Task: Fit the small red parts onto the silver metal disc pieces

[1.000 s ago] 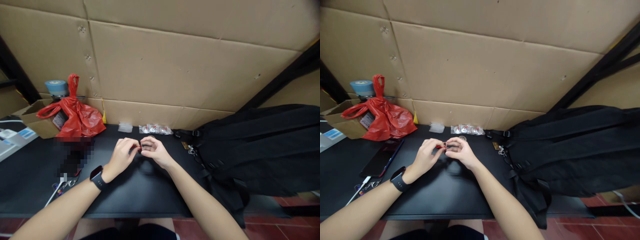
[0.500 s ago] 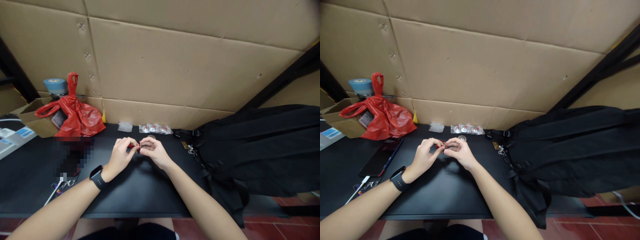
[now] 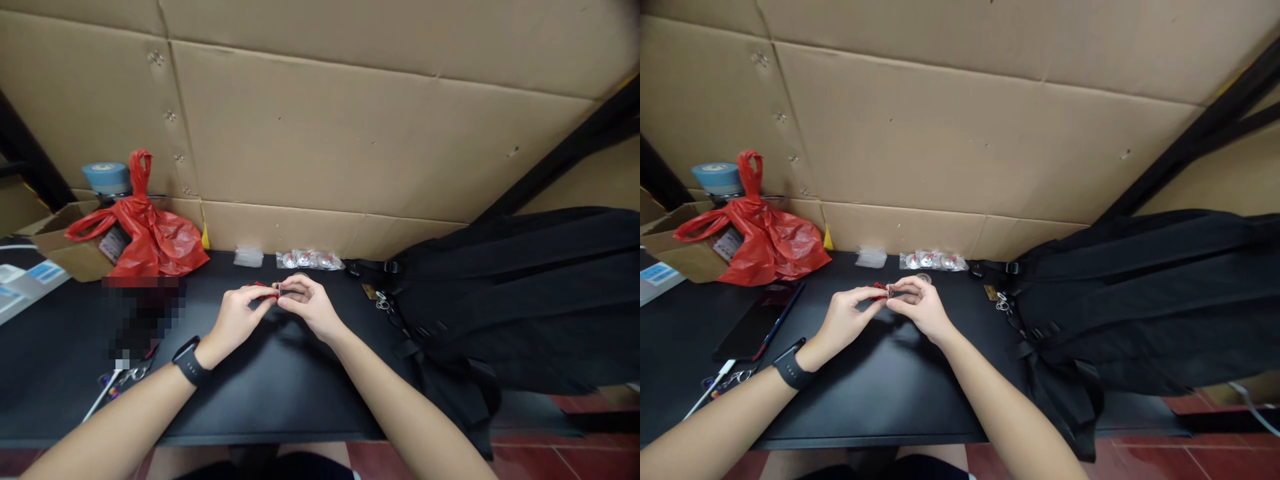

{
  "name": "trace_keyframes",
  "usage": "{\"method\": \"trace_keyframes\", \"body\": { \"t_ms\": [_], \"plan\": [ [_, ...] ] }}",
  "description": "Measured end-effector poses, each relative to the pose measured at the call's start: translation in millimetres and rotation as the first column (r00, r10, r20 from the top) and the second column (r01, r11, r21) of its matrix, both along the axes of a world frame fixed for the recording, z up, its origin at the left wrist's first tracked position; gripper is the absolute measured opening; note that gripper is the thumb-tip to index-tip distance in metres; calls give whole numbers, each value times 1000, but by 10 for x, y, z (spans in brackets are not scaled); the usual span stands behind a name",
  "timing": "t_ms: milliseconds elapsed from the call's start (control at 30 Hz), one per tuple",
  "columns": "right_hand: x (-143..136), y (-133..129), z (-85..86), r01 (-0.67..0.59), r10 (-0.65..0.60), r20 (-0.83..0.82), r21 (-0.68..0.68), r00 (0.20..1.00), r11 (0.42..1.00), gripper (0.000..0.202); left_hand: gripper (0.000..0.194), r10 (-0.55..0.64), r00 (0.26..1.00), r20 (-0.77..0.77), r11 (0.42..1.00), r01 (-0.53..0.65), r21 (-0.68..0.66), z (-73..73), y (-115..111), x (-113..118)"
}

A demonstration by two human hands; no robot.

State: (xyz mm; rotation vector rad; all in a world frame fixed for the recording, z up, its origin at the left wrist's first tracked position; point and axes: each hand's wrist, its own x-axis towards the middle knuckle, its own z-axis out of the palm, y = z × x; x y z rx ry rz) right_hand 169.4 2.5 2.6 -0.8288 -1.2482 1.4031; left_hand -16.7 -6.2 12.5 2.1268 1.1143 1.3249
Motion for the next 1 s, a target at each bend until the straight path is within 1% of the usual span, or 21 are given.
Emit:
{"method": "trace_keyframes", "body": {
  "t_ms": [67, 133, 267, 433, 500, 600, 767, 900, 1000],
  "plan": [
    [1, 6, -7, 5, -5, 1, -2, 1000, 1000, 42, 15, 1, 999, -40, 998, 1, 60, 7, 2, 1],
    [-3, 7, -13, 2, -2, -2, -8, 1000, 1000, 43, 16, 20, 998, -55, 996, -15, 87, 3, 7, 2],
    [-17, -1, -14, -16, 16, -16, -34, 1000, 999, 46, 15, 64, 996, -66, 993, -56, 105, -11, 15, -9],
    [-43, -15, -3, -16, 15, -23, -30, 1000, 999, 46, 13, 43, 995, -94, 992, -31, 121, 0, 14, -8],
    [-57, -20, -1, -11, 10, -25, -23, 1000, 1000, 46, 12, 43, 994, -105, 994, -32, 102, 7, 6, 8],
    [-77, -24, -9, 1, -1, -22, -17, 1000, 1000, 47, 10, 80, 989, -123, 995, -72, 73, -3, -3, 31],
    [-86, -4, -38, 1, -1, 22, 4, 1000, 1000, 51, 8, 76, 992, -98, 997, -77, -13, -71, 37, 18],
    [-55, 15, -34, -34, 26, 101, 79, 995, 996, 50, 10, 24, 997, -69, 995, -31, -99, -106, 91, -12],
    [-15, 19, -23, -54, 38, 132, 125, 991, 991, 49, 13, -61, 998, -10, 985, 59, -161, -90, 111, -25]
  ]
}}
